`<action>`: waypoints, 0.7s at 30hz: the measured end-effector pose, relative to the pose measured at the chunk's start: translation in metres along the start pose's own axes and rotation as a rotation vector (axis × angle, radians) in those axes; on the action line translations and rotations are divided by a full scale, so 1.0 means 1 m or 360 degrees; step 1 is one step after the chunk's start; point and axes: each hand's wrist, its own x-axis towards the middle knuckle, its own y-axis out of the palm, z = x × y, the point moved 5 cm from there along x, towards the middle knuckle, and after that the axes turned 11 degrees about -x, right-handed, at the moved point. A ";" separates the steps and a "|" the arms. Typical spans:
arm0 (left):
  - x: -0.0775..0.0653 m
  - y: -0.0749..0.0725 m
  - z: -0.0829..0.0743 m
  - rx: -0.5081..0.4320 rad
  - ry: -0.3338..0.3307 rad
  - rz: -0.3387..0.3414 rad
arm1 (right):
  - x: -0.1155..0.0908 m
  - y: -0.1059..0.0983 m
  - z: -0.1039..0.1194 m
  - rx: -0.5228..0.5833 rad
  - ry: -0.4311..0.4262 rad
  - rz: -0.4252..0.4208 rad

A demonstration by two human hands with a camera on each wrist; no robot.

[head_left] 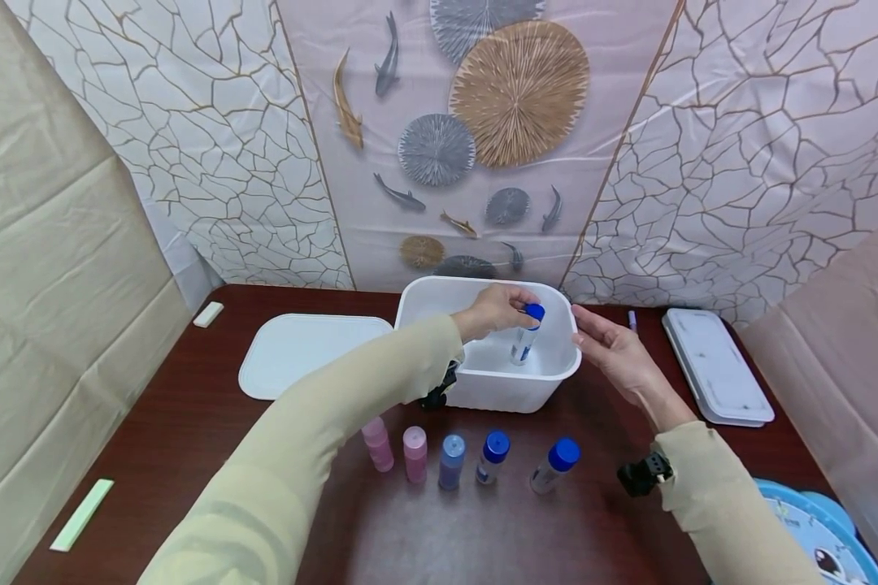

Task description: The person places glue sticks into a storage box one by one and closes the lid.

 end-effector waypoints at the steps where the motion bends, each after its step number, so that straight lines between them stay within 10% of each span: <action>1: -0.001 0.000 0.000 0.0012 0.0002 0.0011 | 0.000 0.000 0.000 -0.0002 0.0003 0.0000; 10: -0.024 -0.022 -0.022 -0.0063 0.0039 0.0143 | -0.001 0.001 0.002 -0.0017 0.0011 -0.0004; 21: -0.104 -0.081 -0.038 -0.0449 0.0126 0.0610 | -0.002 0.000 0.003 -0.0070 0.0013 -0.0026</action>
